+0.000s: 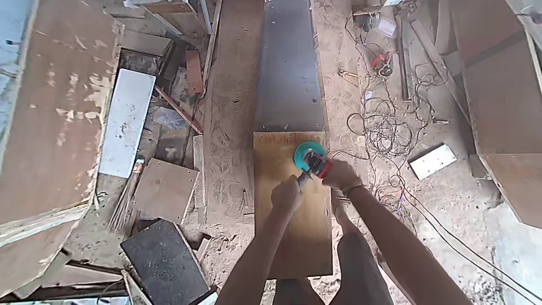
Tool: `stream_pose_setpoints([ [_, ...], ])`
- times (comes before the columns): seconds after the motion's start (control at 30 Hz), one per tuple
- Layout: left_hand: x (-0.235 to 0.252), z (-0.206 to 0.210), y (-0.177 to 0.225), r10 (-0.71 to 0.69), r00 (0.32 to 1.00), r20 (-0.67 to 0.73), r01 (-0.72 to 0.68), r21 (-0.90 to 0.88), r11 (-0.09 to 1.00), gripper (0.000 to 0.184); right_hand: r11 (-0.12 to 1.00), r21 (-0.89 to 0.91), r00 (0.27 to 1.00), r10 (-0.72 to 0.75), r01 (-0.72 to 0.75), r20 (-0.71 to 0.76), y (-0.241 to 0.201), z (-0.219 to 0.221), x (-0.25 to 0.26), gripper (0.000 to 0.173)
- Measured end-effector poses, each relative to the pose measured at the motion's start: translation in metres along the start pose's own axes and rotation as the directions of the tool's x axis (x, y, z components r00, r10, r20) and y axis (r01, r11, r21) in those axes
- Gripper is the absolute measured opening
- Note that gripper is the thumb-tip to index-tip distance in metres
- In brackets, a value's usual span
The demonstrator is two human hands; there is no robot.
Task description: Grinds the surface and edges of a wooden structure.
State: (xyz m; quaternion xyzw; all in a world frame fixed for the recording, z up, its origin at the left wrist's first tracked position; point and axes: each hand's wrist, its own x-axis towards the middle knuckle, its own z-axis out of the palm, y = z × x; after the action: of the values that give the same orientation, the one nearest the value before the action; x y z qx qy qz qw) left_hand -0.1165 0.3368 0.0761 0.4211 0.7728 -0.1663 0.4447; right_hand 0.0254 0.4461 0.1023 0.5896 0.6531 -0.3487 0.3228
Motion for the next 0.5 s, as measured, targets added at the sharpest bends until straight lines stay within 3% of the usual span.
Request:
stream_pose_setpoints([
  [0.1,0.005,-0.038,0.029,0.017,1.0,-0.006,-0.017,0.05,0.999,0.036,0.999,0.013,0.999,0.037,-0.036,-0.037,0.006,-0.031,0.011,0.065],
  [0.23,-0.022,-0.059,0.033,-0.014,0.997,0.073,0.009,0.076,0.997,0.036,0.999,0.019,0.997,0.026,-0.027,0.076,0.006,-0.043,0.005,0.068],
  [0.5,-0.058,0.021,-0.017,-0.081,0.977,0.197,0.081,0.008,0.997,0.04,0.997,-0.058,0.974,-0.045,0.06,0.224,0.007,0.027,-0.024,0.061],
])
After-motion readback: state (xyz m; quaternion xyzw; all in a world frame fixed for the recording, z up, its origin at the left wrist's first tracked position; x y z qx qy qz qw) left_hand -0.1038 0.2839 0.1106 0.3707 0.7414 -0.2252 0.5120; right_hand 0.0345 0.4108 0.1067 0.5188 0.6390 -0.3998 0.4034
